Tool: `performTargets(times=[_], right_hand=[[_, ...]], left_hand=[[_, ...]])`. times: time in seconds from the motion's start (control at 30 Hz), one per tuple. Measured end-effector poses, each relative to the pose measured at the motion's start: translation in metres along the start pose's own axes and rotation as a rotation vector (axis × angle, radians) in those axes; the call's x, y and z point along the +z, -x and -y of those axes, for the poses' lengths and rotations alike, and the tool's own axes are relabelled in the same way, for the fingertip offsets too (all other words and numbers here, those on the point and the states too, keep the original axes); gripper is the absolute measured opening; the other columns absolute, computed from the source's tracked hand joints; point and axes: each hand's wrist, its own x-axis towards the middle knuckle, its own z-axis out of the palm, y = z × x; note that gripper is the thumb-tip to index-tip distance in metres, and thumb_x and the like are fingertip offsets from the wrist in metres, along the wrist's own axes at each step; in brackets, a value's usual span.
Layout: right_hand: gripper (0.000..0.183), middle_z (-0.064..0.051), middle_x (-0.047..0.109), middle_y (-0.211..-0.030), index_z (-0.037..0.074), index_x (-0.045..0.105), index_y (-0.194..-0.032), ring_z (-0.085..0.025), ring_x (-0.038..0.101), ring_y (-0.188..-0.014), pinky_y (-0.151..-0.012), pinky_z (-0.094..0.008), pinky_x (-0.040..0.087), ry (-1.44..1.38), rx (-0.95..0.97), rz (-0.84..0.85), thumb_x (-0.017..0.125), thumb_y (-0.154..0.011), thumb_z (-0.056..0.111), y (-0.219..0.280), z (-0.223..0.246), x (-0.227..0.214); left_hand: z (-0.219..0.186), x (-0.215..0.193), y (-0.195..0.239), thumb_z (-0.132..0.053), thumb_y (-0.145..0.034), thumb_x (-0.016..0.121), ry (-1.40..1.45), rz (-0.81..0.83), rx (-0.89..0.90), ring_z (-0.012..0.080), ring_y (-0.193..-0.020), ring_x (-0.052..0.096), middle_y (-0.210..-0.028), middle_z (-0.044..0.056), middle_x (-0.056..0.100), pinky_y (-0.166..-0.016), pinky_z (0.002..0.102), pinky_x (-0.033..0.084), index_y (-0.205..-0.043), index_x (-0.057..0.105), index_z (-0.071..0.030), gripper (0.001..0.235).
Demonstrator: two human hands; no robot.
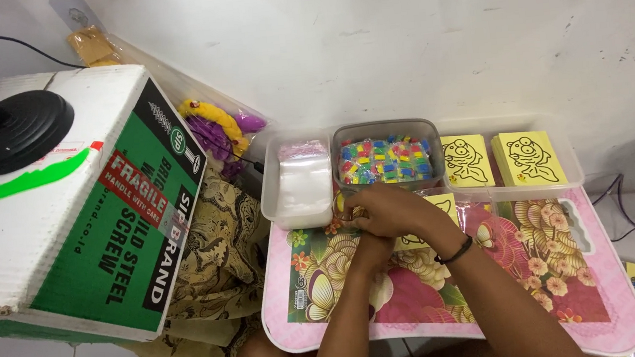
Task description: The person assembles small mosaic kits by placing a yellow card with a fish outline into a clear plastic bag, adding colorful beads, and sealing the bag. The person repeats this process for multiple kits, placing finished units on the floor.
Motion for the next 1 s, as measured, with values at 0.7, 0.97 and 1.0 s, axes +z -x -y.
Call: performTargets(times=[0.7, 0.97, 1.0], right_hand=[[0.012, -0.007, 0.058, -0.046, 0.013, 0.075, -0.102, -0.022, 0.054, -0.042, -0.053, -0.035, 0.048, -0.218, -0.118, -0.314, 0.065, -0.095, 0.012, 0.011, -0.035, -0.006], [0.012, -0.007, 0.055, -0.045, 0.012, 0.076, -0.1, -0.022, 0.053, -0.041, -0.052, -0.035, 0.046, -0.256, -0.094, -0.356, 0.067, -0.093, 0.011, 0.017, -0.033, -0.007], [0.012, -0.007, 0.054, -0.045, 0.011, 0.076, -0.1, -0.022, 0.052, -0.041, -0.052, -0.034, 0.045, -0.28, -0.09, -0.372, 0.066, -0.094, 0.01, 0.018, -0.033, -0.007]], left_hand=[[0.04, 0.006, -0.016, -0.015, -0.11, 0.046, 0.007, 0.048, -0.038, 0.0075, -0.067, 0.046, -0.081, 0.007, 0.068, -0.08, 0.032, 0.042, -0.133, 0.069, -0.007, 0.034], [0.049, 0.002, -0.016, -0.017, -0.112, 0.046, -0.023, 0.057, -0.035, 0.0081, -0.076, 0.05, -0.088, 0.008, 0.07, -0.085, 0.035, 0.045, -0.136, 0.067, -0.005, 0.034], [0.05, 0.001, -0.016, -0.019, -0.112, 0.048, -0.016, 0.053, -0.047, 0.0069, -0.075, 0.05, -0.087, 0.007, 0.07, -0.087, 0.035, 0.045, -0.136, 0.067, -0.005, 0.034]])
